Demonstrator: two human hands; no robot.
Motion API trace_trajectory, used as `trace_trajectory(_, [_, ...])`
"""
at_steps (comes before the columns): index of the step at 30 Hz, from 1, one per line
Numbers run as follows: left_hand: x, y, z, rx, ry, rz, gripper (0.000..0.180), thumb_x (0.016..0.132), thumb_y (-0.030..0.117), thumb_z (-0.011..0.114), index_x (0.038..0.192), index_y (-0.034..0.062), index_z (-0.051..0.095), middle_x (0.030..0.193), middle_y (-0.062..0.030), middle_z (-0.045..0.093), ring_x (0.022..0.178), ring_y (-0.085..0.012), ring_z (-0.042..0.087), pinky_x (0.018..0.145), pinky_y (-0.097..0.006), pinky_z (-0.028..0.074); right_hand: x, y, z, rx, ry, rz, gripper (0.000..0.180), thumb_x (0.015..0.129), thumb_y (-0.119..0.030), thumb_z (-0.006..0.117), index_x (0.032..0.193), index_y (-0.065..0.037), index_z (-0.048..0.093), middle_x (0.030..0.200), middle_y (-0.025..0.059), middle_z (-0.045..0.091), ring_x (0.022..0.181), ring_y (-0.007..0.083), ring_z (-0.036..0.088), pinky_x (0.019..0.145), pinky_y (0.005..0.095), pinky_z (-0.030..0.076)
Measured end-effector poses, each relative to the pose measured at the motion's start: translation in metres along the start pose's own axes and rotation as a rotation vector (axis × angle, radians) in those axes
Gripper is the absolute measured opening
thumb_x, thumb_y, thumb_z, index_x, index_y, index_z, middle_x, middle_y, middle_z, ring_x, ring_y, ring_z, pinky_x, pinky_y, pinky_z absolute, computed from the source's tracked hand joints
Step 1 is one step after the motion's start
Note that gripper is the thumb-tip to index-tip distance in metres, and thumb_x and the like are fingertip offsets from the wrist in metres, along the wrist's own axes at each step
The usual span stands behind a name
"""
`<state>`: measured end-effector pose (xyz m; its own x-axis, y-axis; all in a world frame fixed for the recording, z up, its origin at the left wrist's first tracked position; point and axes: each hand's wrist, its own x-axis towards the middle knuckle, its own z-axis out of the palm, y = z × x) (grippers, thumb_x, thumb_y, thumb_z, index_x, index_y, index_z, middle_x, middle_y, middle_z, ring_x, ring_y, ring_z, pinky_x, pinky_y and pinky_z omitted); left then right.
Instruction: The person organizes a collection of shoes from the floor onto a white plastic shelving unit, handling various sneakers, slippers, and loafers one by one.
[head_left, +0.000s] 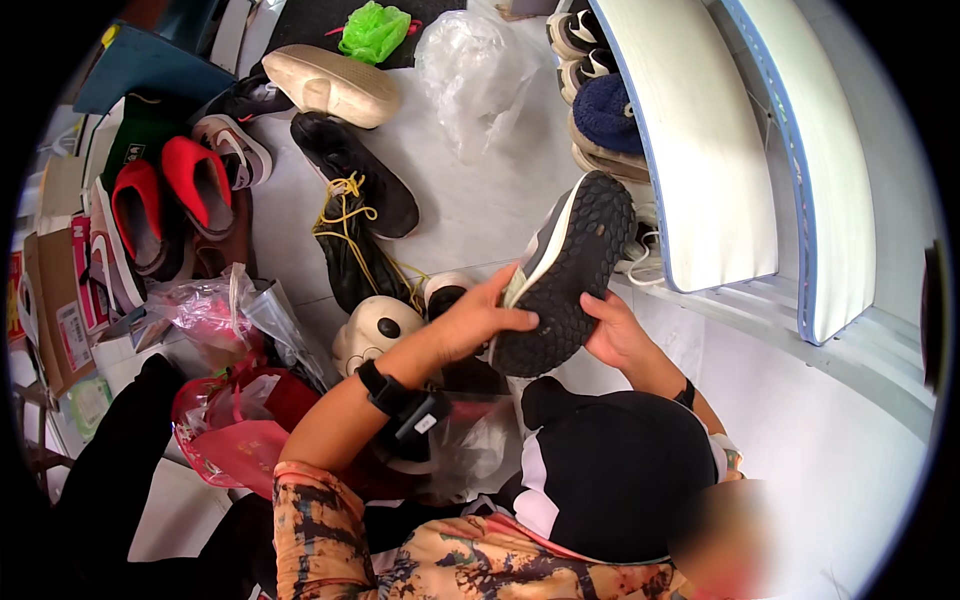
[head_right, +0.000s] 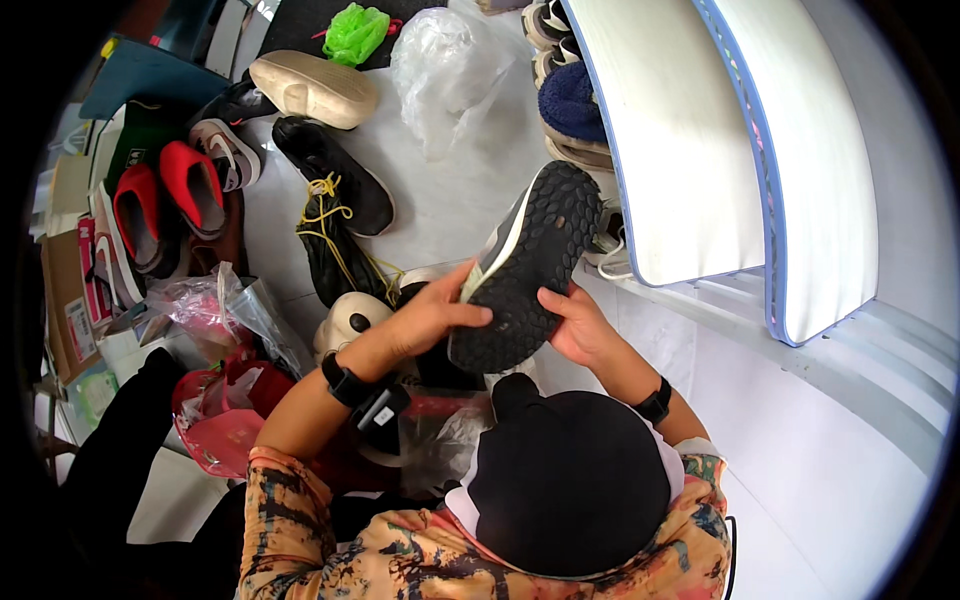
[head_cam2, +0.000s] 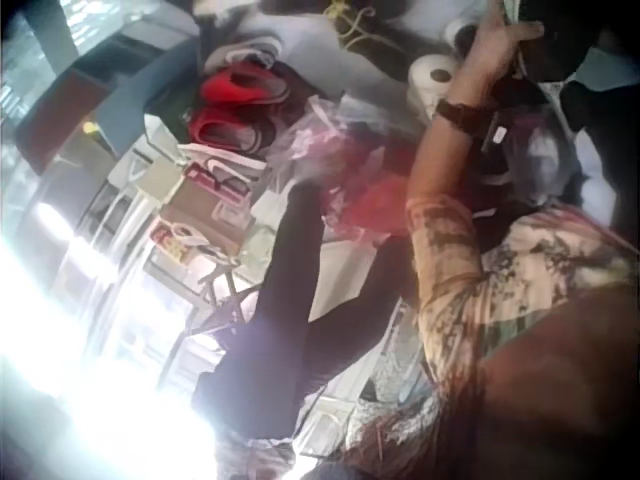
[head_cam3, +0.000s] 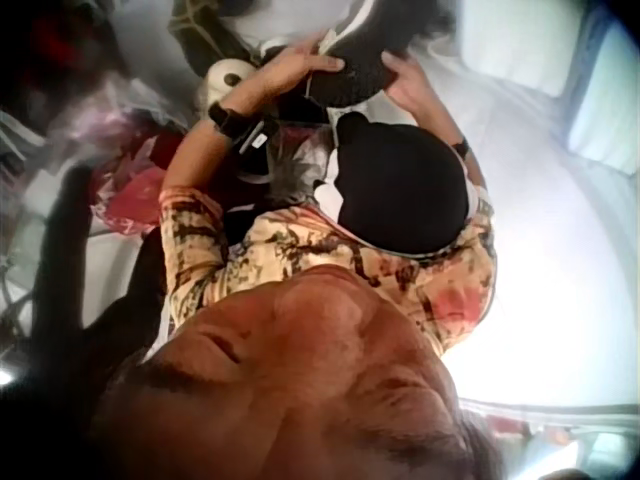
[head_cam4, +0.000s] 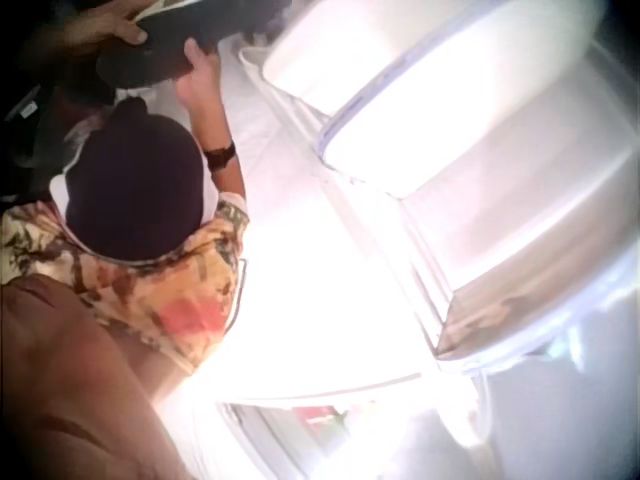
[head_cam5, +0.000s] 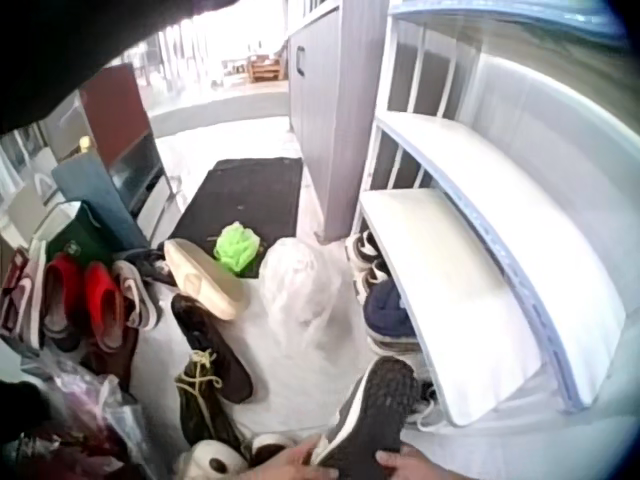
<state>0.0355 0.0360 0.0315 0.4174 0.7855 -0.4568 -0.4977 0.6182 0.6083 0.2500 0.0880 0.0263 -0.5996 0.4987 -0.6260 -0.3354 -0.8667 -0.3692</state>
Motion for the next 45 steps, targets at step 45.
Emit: trace_trajectory(45, [0.166, 0.022, 0.032, 1.215, 0.224, 0.704, 0.089, 0.063, 0.006, 0.073, 0.139, 0.0121, 0.026, 0.124, -0.0137, 0.046, 0.097, -0.0336, 0.056, 0.074, -0.038, 0.051, 0.03, -0.021, -0.01, -0.427, 0.304, -1.015, 0.05, 0.089, -0.002, 0.042, 0.135, 0.004, 0.025, 0.136, 0.0187, 0.033, 0.126, 0.027, 0.034, 0.106, 0.0437, 0.028])
